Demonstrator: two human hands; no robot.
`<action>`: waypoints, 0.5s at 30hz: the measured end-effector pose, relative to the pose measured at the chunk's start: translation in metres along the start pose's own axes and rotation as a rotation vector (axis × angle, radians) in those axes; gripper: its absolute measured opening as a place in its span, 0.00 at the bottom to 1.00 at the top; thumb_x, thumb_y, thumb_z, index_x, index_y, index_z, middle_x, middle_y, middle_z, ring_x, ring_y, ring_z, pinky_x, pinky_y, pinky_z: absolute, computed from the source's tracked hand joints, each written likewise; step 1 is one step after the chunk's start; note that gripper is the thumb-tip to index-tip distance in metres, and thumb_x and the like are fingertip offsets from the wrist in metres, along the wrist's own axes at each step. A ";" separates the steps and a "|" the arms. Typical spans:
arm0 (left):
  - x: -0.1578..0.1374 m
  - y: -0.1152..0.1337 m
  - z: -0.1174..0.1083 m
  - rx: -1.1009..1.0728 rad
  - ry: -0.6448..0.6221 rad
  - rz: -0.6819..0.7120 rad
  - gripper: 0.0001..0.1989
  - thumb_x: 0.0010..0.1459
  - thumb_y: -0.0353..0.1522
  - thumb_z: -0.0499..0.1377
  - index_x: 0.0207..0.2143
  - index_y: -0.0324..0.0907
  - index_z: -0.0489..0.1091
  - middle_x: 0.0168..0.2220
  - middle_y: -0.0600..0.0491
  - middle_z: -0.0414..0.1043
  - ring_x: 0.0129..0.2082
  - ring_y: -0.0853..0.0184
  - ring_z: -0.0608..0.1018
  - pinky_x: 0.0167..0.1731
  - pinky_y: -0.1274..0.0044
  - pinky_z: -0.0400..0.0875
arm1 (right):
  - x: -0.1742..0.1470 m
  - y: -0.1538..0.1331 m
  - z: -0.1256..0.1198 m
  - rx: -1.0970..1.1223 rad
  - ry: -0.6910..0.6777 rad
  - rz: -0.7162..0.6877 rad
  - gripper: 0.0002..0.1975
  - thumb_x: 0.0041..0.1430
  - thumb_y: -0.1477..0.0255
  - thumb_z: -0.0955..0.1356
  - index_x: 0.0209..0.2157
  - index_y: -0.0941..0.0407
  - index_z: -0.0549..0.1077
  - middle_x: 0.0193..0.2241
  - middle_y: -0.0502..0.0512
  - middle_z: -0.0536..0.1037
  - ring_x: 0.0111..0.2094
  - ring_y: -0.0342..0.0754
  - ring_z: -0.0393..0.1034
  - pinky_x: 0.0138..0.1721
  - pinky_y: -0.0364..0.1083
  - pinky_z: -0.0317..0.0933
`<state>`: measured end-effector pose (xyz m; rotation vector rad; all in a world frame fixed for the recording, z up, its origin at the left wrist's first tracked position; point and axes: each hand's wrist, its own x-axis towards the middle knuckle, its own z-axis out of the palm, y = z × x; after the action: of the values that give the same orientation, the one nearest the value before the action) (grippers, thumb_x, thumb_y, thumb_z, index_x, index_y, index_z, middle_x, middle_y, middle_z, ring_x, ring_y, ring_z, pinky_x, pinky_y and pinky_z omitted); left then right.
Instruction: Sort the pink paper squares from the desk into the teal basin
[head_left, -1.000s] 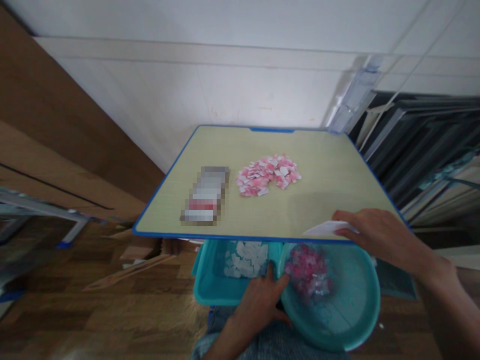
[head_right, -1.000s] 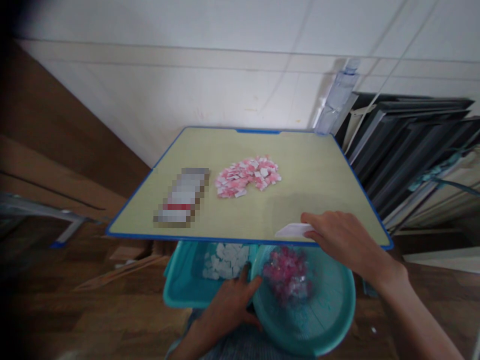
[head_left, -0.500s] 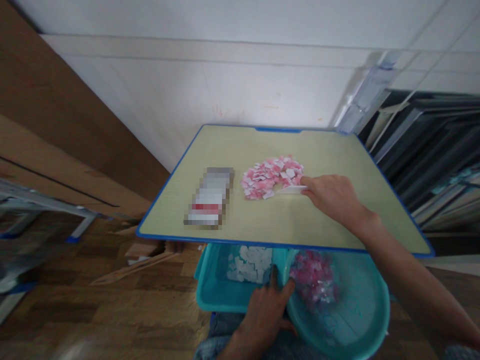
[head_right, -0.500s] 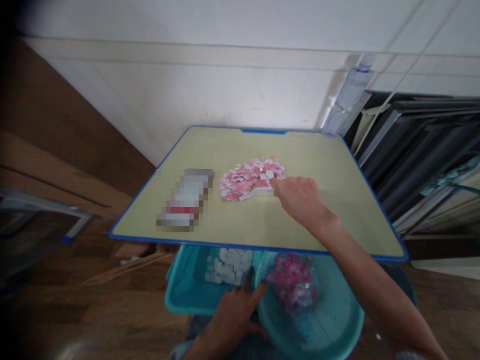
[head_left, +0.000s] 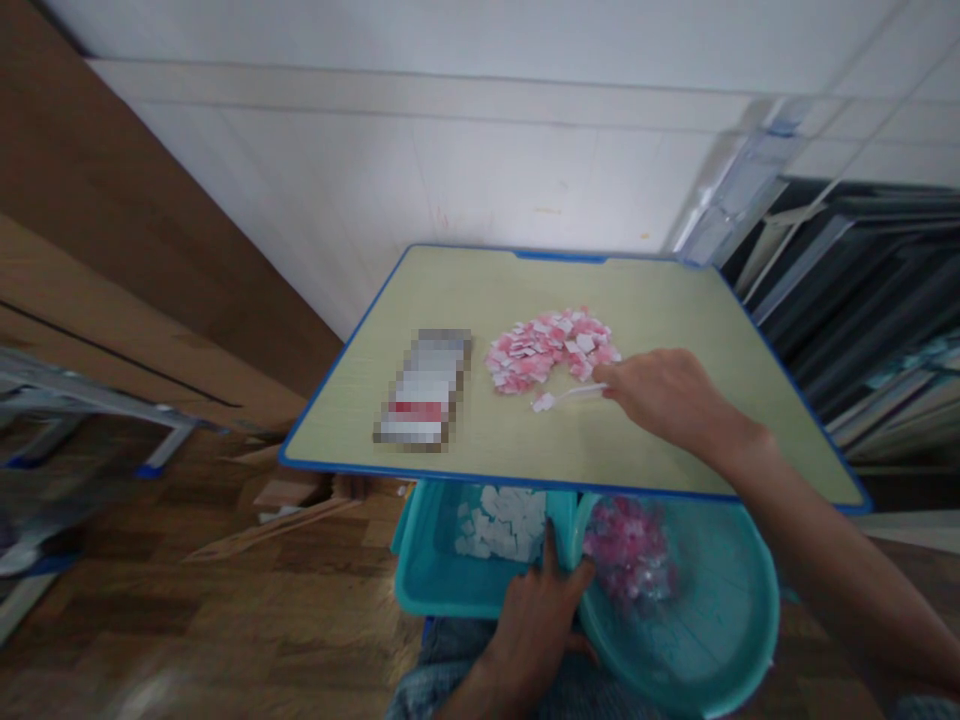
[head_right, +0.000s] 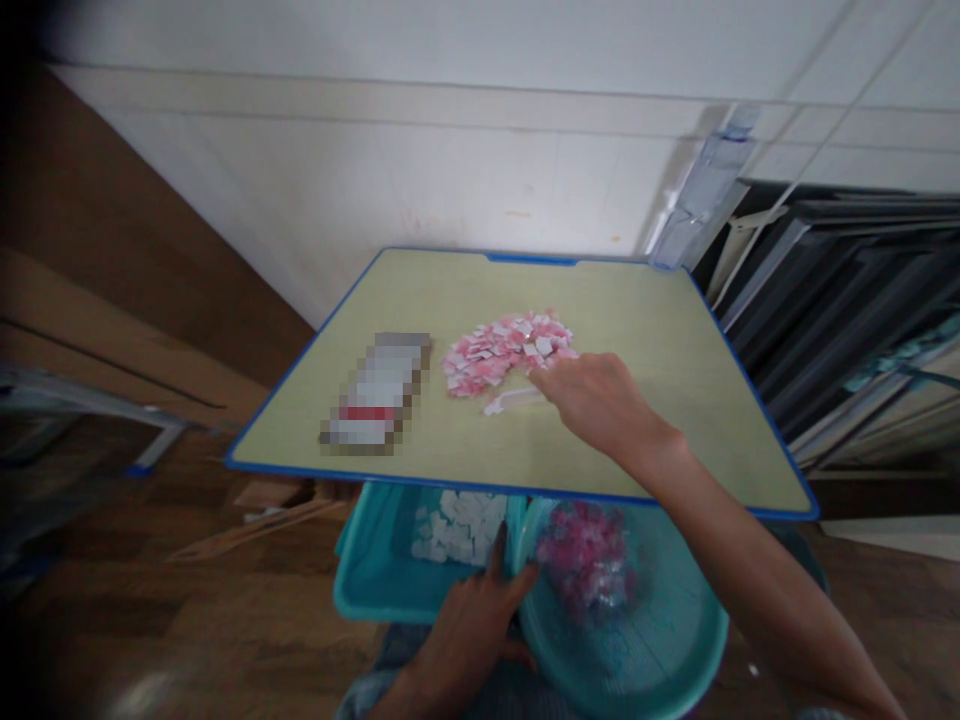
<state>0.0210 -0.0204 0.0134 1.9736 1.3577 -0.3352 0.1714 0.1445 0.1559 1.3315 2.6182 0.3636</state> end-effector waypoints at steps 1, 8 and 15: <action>0.000 -0.001 0.000 -0.002 0.011 0.008 0.39 0.43 0.41 0.71 0.57 0.53 0.59 0.65 0.41 0.46 0.44 0.48 0.75 0.40 0.62 0.72 | -0.001 0.000 -0.001 -0.009 0.006 0.010 0.13 0.63 0.73 0.58 0.40 0.54 0.72 0.30 0.59 0.79 0.33 0.52 0.73 0.23 0.45 0.44; 0.000 -0.006 -0.002 -0.014 0.034 0.076 0.40 0.45 0.44 0.69 0.58 0.50 0.57 0.65 0.38 0.42 0.45 0.46 0.74 0.41 0.62 0.72 | -0.001 0.000 0.004 -0.011 0.005 0.001 0.12 0.62 0.73 0.59 0.41 0.56 0.73 0.33 0.60 0.79 0.34 0.52 0.73 0.24 0.46 0.45; -0.001 -0.010 0.000 -0.027 0.043 0.108 0.41 0.44 0.45 0.69 0.59 0.49 0.57 0.65 0.35 0.40 0.48 0.45 0.73 0.42 0.62 0.70 | -0.011 0.001 -0.008 -0.018 0.009 -0.032 0.13 0.62 0.74 0.58 0.41 0.55 0.73 0.28 0.59 0.77 0.31 0.51 0.71 0.25 0.46 0.48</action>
<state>0.0118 -0.0192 0.0095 2.0329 1.2698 -0.2240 0.1763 0.1353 0.1647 1.2840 2.6337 0.3886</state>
